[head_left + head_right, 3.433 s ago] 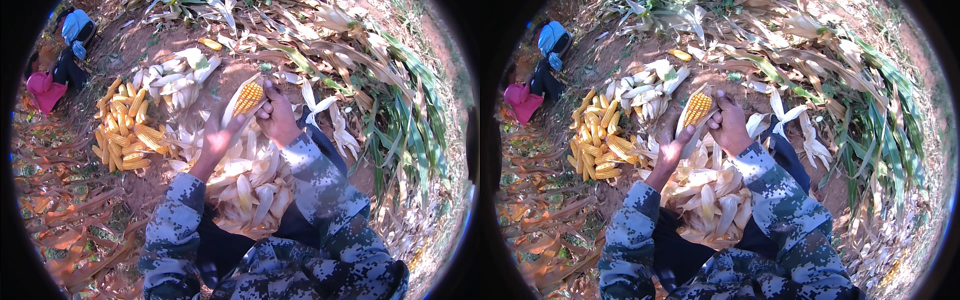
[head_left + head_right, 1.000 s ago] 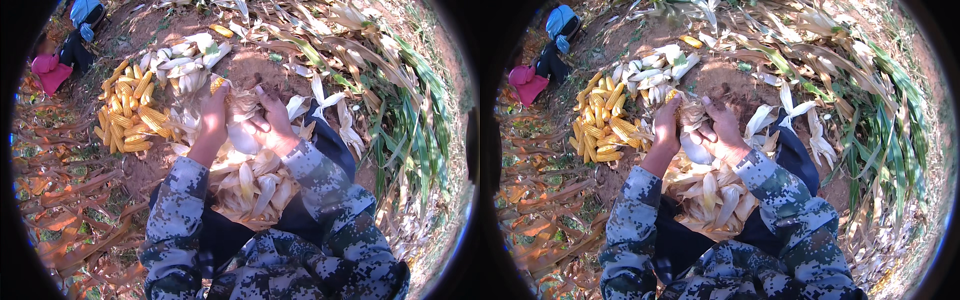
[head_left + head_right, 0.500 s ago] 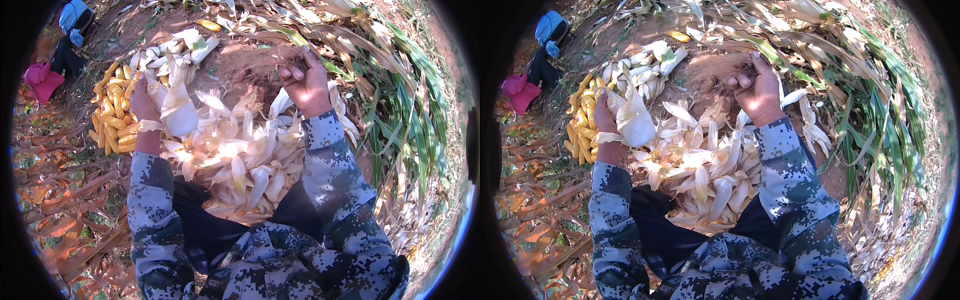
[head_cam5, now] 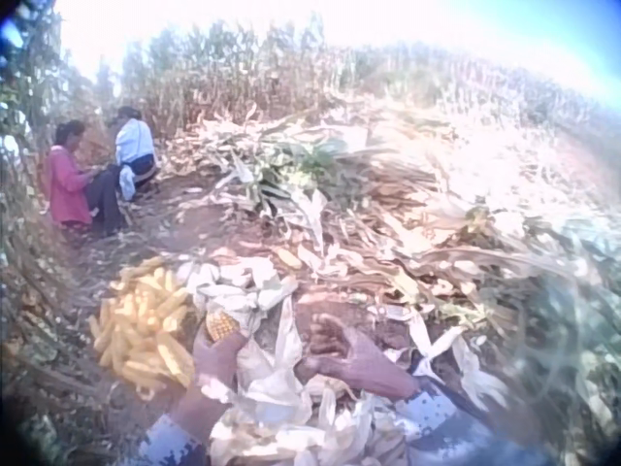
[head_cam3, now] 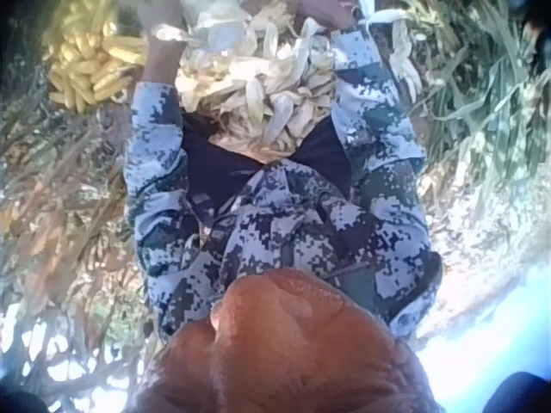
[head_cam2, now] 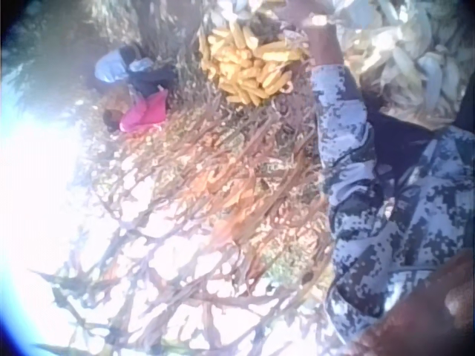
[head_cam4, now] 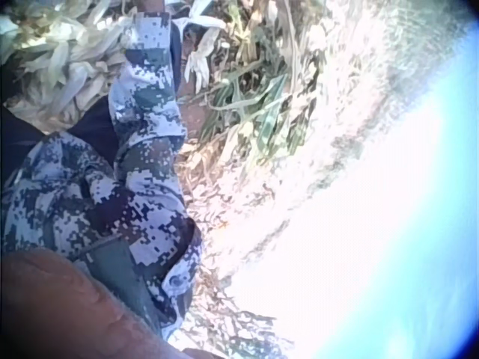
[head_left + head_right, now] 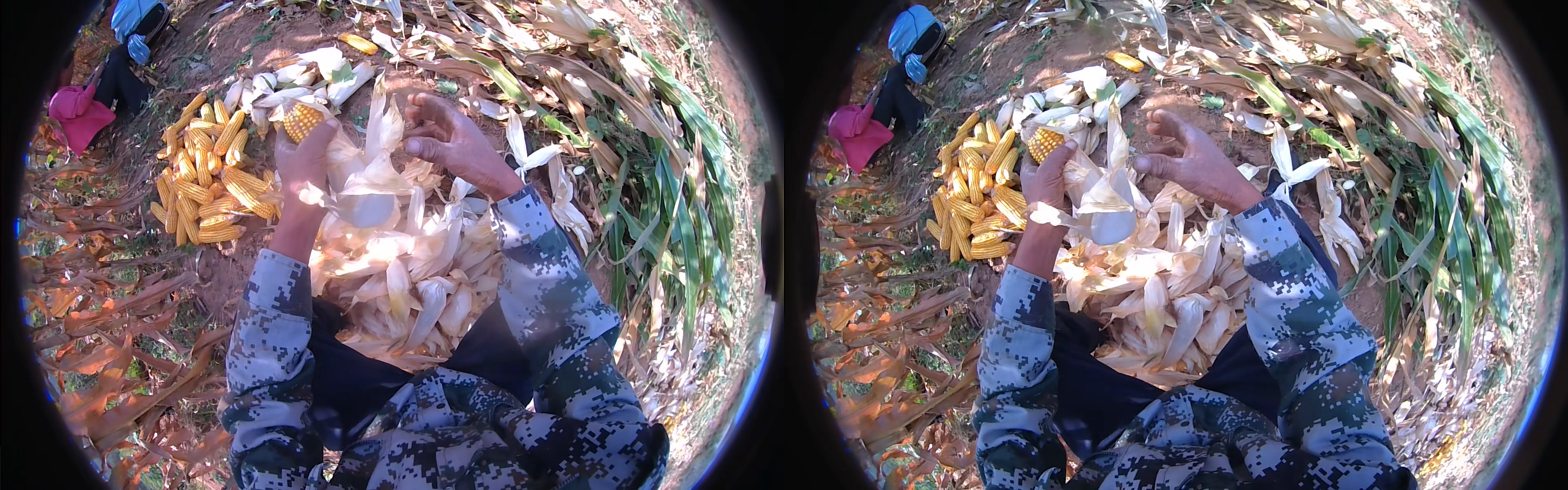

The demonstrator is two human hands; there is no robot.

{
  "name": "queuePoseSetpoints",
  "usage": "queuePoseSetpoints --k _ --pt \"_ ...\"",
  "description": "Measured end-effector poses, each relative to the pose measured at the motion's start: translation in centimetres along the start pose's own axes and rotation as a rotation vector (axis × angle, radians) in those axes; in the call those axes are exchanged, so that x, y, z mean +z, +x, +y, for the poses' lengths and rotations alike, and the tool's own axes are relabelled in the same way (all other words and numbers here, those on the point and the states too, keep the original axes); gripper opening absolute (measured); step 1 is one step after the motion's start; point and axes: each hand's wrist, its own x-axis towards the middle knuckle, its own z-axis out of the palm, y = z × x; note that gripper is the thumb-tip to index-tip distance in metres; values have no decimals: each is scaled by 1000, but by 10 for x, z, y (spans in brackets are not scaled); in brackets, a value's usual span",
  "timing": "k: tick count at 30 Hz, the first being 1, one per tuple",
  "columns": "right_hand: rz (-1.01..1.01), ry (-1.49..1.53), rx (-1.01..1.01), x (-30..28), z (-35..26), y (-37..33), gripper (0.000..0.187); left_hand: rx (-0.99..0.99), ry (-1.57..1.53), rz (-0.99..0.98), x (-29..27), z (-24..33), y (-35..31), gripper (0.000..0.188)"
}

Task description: The person sits on the ground and repeatedly shucks corn cobs by hand, peeling back the husks and silk to reveal the kernels. Shucked cobs are placed in a growing pile to the left, while discarded husks accumulate nearby.

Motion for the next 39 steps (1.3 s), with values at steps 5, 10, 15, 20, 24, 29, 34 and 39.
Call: queuePoseSetpoints --k 5,10,15,20,24,29,34,39 --pt "-128 -226 -214 60 -16 -19 101 -134 27 3 16 -7 -18 50" --pt "7 309 -67 76 -13 -10 91 -336 -449 -130 15 -11 -34 40" --pt "93 563 -81 84 -4 -10 51 -232 1 -131 21 -15 -47 44" --pt "183 509 -119 89 -5 -15 34 -355 -139 -215 17 -11 -60 44" --pt "256 402 -163 90 -13 -20 35 -426 -293 -295 14 -1 -55 46" --pt "253 155 -234 88 -34 -32 28 -483 -395 -339 10 -8 -44 43" --pt "-214 -167 -477 102 -53 -55 27 -582 -171 -52 -4 -37 -14 42" --pt "-445 280 16 124 -49 -77 35 -398 55 34 -17 -24 3 43"
